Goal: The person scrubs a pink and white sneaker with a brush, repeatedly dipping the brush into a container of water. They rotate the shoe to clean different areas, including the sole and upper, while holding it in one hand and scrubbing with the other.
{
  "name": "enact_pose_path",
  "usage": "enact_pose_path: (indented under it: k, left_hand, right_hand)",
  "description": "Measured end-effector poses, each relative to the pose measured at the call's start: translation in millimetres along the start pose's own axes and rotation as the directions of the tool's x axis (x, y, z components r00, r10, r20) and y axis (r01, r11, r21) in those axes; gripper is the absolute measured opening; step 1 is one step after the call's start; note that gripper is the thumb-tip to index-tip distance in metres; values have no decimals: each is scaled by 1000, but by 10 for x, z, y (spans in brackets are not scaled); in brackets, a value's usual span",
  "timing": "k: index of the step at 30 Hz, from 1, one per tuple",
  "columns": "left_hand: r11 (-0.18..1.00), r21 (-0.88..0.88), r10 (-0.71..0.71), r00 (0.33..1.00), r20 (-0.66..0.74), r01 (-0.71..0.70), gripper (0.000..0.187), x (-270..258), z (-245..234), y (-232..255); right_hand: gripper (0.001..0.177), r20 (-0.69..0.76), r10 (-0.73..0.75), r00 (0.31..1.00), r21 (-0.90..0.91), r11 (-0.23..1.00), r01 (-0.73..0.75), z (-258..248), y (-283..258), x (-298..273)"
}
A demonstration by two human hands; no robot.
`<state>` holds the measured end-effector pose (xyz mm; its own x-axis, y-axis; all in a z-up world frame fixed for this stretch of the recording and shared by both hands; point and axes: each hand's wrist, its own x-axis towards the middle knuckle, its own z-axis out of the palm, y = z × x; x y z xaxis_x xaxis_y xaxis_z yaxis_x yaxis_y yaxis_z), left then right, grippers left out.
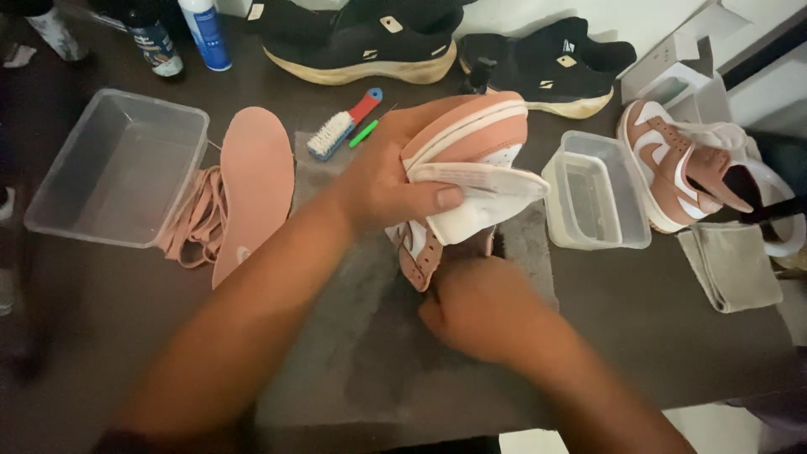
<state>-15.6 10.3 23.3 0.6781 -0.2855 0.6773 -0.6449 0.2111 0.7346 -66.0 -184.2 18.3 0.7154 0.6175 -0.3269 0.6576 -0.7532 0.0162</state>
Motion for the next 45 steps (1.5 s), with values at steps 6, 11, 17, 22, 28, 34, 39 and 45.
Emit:
enact_pose_path:
  k: [6, 11, 17, 22, 28, 34, 39, 45]
  left_hand:
    - [998, 52, 23, 999, -26, -22, 68, -3, -10, -49]
    - [1000, 19, -2, 1000, 7, 2, 70, -3, -11, -39]
    - [1000, -17, -2, 998, 55, 3, 77, -3, -3, -48]
    - [997, -71, -24, 997, 73, 29, 75, 11, 17, -38]
    - [999, 37, -13, 998, -61, 15, 53, -27, -88, -108]
    - [996, 83, -30, 996, -81, 37, 42, -8, -87, -31]
    - [990, 143, 27, 996, -85, -14, 39, -20, -119, -126]
    - [1000, 13, -17, 998, -67, 18, 31, -32, -110, -272]
  right_hand:
    - [38, -19, -52, 998, 136, 989, 54, -33, 114, -41]
    - [48, -22, -98, 995, 175, 979, 100, -12, 168, -93]
    - [29, -12, -135, 991, 90, 987, 135, 87, 262, -191]
    - [20, 211, -157, 965, 108, 985, 137, 6, 234, -420]
    - [46, -245, -437, 866, 562, 663, 494, 168, 480, -824]
    - [41, -385, 288, 877, 767, 628, 131, 1051, 1345, -1530]
    - [57, -402, 758, 514, 916, 343, 211, 1268, 1533, -1728]
    - [54, -721, 588, 365, 583, 801, -138, 1228, 1693, -1804]
